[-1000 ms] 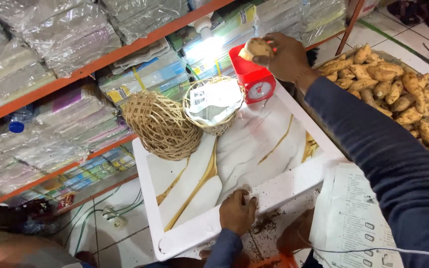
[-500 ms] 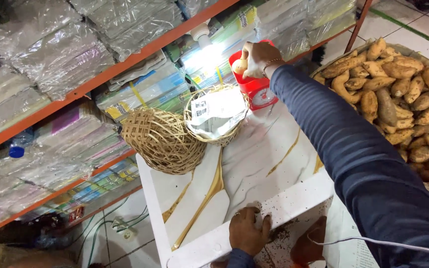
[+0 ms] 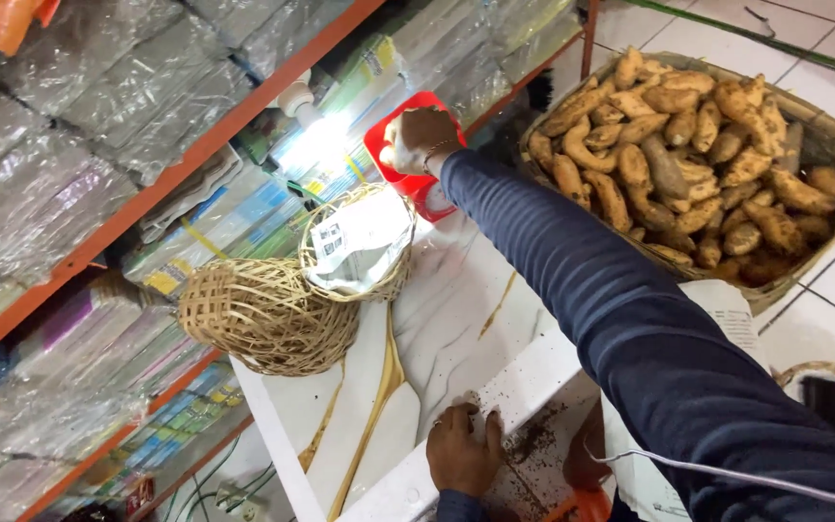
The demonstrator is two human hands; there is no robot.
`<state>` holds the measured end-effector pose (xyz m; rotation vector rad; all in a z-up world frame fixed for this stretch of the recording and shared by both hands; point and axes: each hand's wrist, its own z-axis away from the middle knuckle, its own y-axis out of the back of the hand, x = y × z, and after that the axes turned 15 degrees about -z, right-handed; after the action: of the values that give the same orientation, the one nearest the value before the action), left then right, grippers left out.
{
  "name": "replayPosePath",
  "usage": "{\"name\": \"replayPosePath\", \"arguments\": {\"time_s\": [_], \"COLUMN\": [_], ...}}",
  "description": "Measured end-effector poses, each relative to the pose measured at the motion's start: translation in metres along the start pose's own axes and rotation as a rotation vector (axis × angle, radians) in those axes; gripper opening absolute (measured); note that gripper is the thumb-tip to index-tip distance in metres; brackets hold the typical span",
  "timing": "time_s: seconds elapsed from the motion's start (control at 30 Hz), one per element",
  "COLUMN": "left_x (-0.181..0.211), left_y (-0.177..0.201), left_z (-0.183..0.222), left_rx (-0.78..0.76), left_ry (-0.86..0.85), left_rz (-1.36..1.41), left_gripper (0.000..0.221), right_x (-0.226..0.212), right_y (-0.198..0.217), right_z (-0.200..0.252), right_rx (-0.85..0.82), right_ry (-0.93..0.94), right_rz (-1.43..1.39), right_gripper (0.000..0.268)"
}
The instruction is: Inspecting tubers by hand, weighing them on a scale, and recording data in a notebook.
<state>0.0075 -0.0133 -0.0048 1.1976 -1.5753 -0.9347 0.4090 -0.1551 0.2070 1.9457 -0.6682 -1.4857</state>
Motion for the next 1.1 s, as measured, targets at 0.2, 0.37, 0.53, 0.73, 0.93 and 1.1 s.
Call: {"name": "replayPosePath", "arguments": {"time_s": [0.2,0.37,0.53,0.73,0.93,1.1], "left_x": [-0.001,-0.003,-0.008,-0.009,-0.004,-0.007], "left_y": [-0.002,-0.008,-0.008,-0.018,-0.015,-0.018], "left_z": [0.001,0.004,0.006,0.006,0.007,0.006], "left_rx": [-0.076,-0.014,0.068,0.094,0.123,0.101], "left_ry": [0.040,0.043,-0.033,0.041,0.010,0.018], "left_rz": [-0.043,-0.023,0.036,-0.014,-0.076,-0.062], "left_gripper": [0.032,0.025,0.031,0.042,0.026,0.024], "right_x": [0.040,0.056,0.081,0.187,0.246,0.322], "right_y": [-0.021,0.020,0.129,0.221,0.217,0.160], "right_z": [0.002,0.037,0.112,0.205,0.275,0.280], "right_rx": [0.161,0.367,0.023,0.030,-0.163,-0.343], "right_ry": [0.298,0.431,0.309,-0.022,-0.793,-0.838], "right_rz": [-0.099,-0.158,-0.218,-0.050,0.113,0.309], "right_gripper": [0.031,0.021,0.039,0.020,0.044,0.074]}}
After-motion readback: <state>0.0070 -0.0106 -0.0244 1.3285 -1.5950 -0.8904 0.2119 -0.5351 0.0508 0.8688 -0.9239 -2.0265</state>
